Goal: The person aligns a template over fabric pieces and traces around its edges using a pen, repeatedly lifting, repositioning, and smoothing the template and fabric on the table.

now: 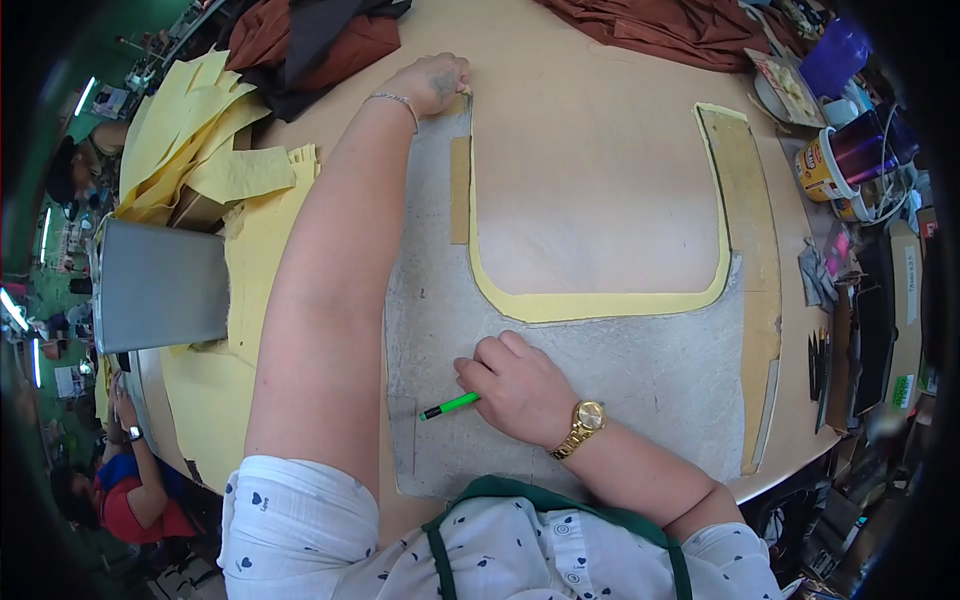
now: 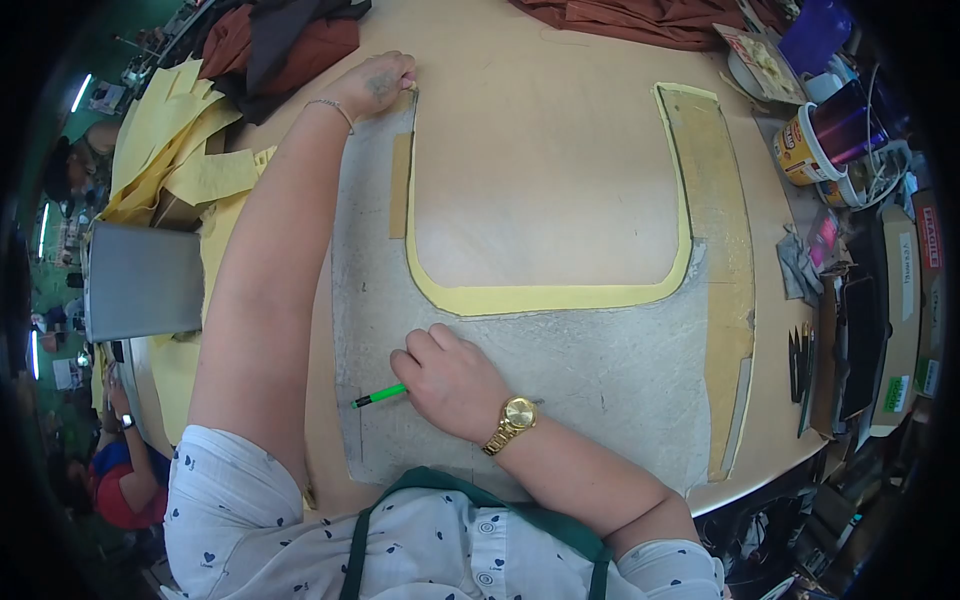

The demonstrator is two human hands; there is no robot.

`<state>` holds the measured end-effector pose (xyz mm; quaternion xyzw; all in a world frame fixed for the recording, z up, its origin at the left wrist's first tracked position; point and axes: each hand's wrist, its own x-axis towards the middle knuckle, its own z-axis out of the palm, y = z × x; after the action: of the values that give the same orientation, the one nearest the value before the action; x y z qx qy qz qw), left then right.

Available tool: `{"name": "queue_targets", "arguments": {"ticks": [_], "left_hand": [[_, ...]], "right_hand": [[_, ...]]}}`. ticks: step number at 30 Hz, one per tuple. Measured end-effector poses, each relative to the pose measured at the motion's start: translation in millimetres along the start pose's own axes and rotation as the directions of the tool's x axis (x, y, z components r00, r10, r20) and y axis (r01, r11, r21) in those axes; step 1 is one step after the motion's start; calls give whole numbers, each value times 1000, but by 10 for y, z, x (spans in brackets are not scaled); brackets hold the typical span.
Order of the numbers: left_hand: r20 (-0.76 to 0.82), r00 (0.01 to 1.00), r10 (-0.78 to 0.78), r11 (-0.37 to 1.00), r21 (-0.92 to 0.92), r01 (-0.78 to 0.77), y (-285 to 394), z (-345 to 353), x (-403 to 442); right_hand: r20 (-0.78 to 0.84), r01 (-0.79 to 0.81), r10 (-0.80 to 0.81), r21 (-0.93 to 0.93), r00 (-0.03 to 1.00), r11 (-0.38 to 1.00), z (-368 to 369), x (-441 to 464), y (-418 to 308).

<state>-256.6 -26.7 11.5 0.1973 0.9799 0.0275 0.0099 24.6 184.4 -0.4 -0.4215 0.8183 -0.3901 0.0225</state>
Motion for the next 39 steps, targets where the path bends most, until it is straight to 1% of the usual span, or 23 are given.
{"name": "queue_targets", "arguments": {"ticks": [4,7,9,10,11,13,16,19,20,23,26,27,28,29,32,34,35,36,37,38,39], "left_hand": [[-36,999,-11,1000,22,12,11,35,-5],[-53,997,-60,998,-17,59,23,54,-27],[-268,960,-78,996,-63,63,71,180,-128],[-375,923,-89,995,-82,63,110,216,-199],[-457,878,-141,990,-93,110,143,254,-295],[-609,756,-241,970,-132,204,299,278,-569],[-447,823,-351,936,-190,296,532,263,-920],[-528,769,-361,932,-184,311,672,345,-1026],[-416,783,-463,886,-245,394,749,306,-1037],[-406,749,-524,852,-258,456,751,376,-1022],[-311,775,-551,828,-317,462,767,286,-1056],[-301,781,-547,830,-311,462,757,294,-1052],[-290,788,-544,833,-305,463,745,312,-1051],[-277,795,-539,835,-298,462,733,336,-1049],[-243,812,-531,831,-335,443,720,333,-1065],[-230,809,-540,824,-338,454,728,319,-1075],[-225,806,-547,820,-339,461,732,312,-1076],[-227,806,-547,818,-348,457,731,311,-1078],[-228,806,-547,817,-355,454,730,314,-1084],[-232,804,-548,816,-362,451,725,315,-1083],[-227,805,-548,814,-365,451,721,312,-1079]], "right_hand": [[-1,-4,4,-2,1000,1000,-11,5,-5],[-4,-7,7,-1,1000,1000,3,5,-4],[-2,-11,11,-1,1000,1000,-2,1,-9],[-1,-9,9,-5,1000,1000,-6,2,-9],[1,-6,6,-9,1000,1000,-11,4,-7],[-11,6,-6,-8,1000,1000,-4,-4,3],[-5,1,-1,-10,1000,1000,-9,9,-8],[-10,13,-13,-14,1000,1000,7,15,-45],[-21,22,-22,-23,1000,999,8,27,-40],[-11,33,-33,4,999,999,0,29,-29],[-2,21,-21,97,1000,995,-79,35,-32],[14,-80,79,235,997,969,-114,34,-38],[43,-182,178,366,983,913,-159,17,-50],[83,-279,274,487,958,828,-198,11,-40],[99,-348,394,692,914,633,-317,164,155],[125,-388,401,616,907,685,-499,533,281],[36,-332,354,449,934,829,-550,755,385],[13,-353,362,257,932,900,-651,1021,471],[-52,-359,373,178,926,916,-698,1307,572],[-94,-331,361,235,928,914,-734,1598,718],[-89,-359,410,342,908,869,-735,1873,875]]}}
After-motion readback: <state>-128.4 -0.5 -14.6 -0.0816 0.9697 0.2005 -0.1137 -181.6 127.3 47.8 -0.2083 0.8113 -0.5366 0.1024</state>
